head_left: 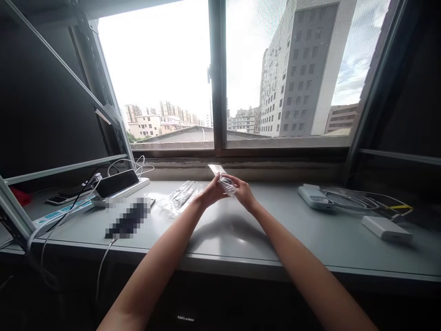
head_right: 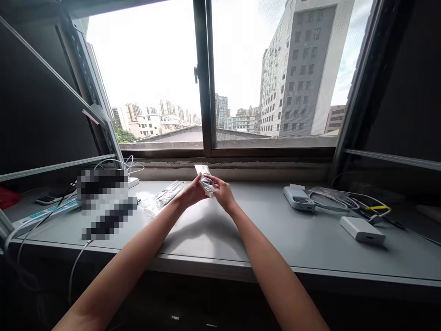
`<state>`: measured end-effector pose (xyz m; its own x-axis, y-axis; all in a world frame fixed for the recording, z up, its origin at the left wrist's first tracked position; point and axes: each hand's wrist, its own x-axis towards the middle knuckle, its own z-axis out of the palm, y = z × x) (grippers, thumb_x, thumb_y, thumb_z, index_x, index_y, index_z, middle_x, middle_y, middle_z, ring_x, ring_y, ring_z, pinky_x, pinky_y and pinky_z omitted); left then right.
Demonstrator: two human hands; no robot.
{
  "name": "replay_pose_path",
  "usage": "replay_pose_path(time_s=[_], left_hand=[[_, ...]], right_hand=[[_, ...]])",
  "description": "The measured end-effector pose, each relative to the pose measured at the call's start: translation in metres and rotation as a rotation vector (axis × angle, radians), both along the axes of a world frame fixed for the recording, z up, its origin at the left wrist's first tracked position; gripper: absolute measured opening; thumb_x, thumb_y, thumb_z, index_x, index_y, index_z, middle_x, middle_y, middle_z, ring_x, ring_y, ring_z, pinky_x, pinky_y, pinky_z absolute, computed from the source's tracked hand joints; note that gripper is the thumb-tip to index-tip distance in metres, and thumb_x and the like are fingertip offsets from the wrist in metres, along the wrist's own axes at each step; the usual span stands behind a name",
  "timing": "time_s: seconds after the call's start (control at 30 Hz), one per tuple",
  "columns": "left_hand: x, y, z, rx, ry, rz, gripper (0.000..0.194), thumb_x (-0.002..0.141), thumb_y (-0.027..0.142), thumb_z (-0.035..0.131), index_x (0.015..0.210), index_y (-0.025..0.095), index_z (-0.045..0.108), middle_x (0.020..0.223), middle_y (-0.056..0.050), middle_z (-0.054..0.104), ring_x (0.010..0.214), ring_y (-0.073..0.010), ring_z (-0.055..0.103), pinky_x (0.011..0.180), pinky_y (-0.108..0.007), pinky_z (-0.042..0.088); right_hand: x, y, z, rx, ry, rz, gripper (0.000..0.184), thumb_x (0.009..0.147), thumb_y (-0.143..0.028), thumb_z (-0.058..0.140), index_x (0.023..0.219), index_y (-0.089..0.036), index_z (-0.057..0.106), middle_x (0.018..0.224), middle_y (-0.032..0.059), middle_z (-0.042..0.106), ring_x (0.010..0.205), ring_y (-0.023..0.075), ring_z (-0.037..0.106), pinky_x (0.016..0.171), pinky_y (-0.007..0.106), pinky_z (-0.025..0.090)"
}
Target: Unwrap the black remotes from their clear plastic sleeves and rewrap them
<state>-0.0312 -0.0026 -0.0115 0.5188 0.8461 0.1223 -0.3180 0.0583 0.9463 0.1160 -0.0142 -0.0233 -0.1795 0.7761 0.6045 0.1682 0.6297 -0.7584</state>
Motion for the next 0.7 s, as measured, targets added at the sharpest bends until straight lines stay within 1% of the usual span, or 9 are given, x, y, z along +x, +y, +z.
replay_pose_path(time_s=[0.1, 0.2, 0.3, 0.37, 0.43, 0.5, 0.57, 0.63, 0.7], left_hand=[[-0.004, -0.001, 0.001, 0.043, 0.046, -0.051, 0.060, 0.093, 0.061, 0.028, 0.109, 0.013, 0.062, 0.110, -0.014, 0.067, 0.108, -0.0247, 0.059, 0.100, -0.042, 0.037], [-0.007, -0.002, 0.002, 0.083, 0.107, -0.082, 0.065, 0.090, 0.066, 0.030, 0.112, 0.014, 0.061, 0.112, -0.014, 0.067, 0.110, -0.0260, 0.057, 0.102, -0.045, 0.034], [-0.008, -0.001, 0.002, 0.090, 0.202, -0.093, 0.074, 0.085, 0.074, 0.028, 0.110, 0.013, 0.063, 0.105, -0.014, 0.068, 0.106, -0.0271, 0.059, 0.101, -0.045, 0.034], [-0.007, 0.002, 0.001, 0.069, 0.275, -0.060, 0.081, 0.082, 0.079, 0.023, 0.106, 0.013, 0.064, 0.096, -0.013, 0.069, 0.098, -0.0267, 0.062, 0.097, -0.044, 0.038], [-0.008, 0.008, 0.000, 0.034, 0.328, 0.068, 0.082, 0.081, 0.080, 0.018, 0.104, 0.014, 0.063, 0.086, -0.011, 0.069, 0.084, -0.0244, 0.065, 0.089, -0.041, 0.044], [-0.010, 0.016, -0.001, -0.018, 0.331, 0.281, 0.076, 0.083, 0.077, 0.020, 0.103, 0.016, 0.059, 0.077, -0.007, 0.067, 0.070, -0.0206, 0.064, 0.079, -0.036, 0.048], [-0.014, 0.022, -0.001, -0.079, 0.295, 0.453, 0.063, 0.085, 0.072, 0.031, 0.105, 0.016, 0.055, 0.072, -0.005, 0.064, 0.060, -0.0173, 0.061, 0.069, -0.031, 0.050], [-0.019, 0.027, -0.002, -0.123, 0.280, 0.515, 0.051, 0.084, 0.062, 0.046, 0.106, 0.016, 0.052, 0.072, -0.004, 0.062, 0.056, -0.0154, 0.060, 0.064, -0.029, 0.050], [-0.023, 0.029, -0.005, -0.145, 0.317, 0.576, 0.045, 0.081, 0.050, 0.058, 0.109, 0.016, 0.049, 0.077, -0.006, 0.063, 0.058, -0.0157, 0.060, 0.062, -0.029, 0.050]], right_hand=[[0.001, 0.000, 0.000, 0.024, 0.061, 0.022, 0.040, 0.075, -0.020, 0.060, 0.114, -0.022, 0.069, 0.105, 0.0028, 0.073, 0.093, 0.0190, 0.067, 0.081, 0.027, 0.052], [0.000, 0.000, -0.002, 0.042, 0.068, 0.012, 0.040, 0.075, -0.024, 0.062, 0.114, -0.019, 0.070, 0.107, 0.0051, 0.072, 0.091, 0.0208, 0.068, 0.078, 0.028, 0.052], [-0.002, -0.001, -0.003, 0.042, 0.035, -0.073, 0.037, 0.077, -0.026, 0.062, 0.112, -0.018, 0.071, 0.102, 0.0068, 0.073, 0.087, 0.0220, 0.069, 0.073, 0.027, 0.052], [-0.002, -0.002, -0.003, 0.022, -0.013, -0.155, 0.036, 0.078, -0.026, 0.062, 0.112, -0.019, 0.071, 0.101, 0.0073, 0.073, 0.086, 0.0223, 0.069, 0.072, 0.027, 0.051], [-0.002, -0.004, -0.002, 0.015, -0.089, -0.240, 0.034, 0.079, -0.025, 0.062, 0.112, -0.021, 0.071, 0.104, 0.0074, 0.071, 0.088, 0.0231, 0.070, 0.075, 0.028, 0.050], [-0.001, -0.006, -0.001, 0.028, -0.170, -0.309, 0.033, 0.080, -0.026, 0.061, 0.112, -0.024, 0.071, 0.107, 0.0066, 0.069, 0.093, 0.0245, 0.069, 0.079, 0.030, 0.050], [-0.002, -0.008, 0.001, 0.032, -0.240, -0.346, 0.032, 0.082, -0.026, 0.058, 0.112, -0.027, 0.071, 0.110, 0.0053, 0.068, 0.099, 0.0254, 0.068, 0.081, 0.030, 0.049], [-0.004, -0.010, 0.002, 0.011, -0.297, -0.349, 0.033, 0.082, -0.023, 0.056, 0.111, -0.028, 0.071, 0.110, 0.0047, 0.068, 0.101, 0.0250, 0.067, 0.081, 0.029, 0.049], [-0.007, -0.011, 0.002, -0.025, -0.341, -0.341, 0.034, 0.082, -0.020, 0.053, 0.109, -0.027, 0.072, 0.108, 0.0049, 0.070, 0.097, 0.0239, 0.068, 0.079, 0.028, 0.049]])
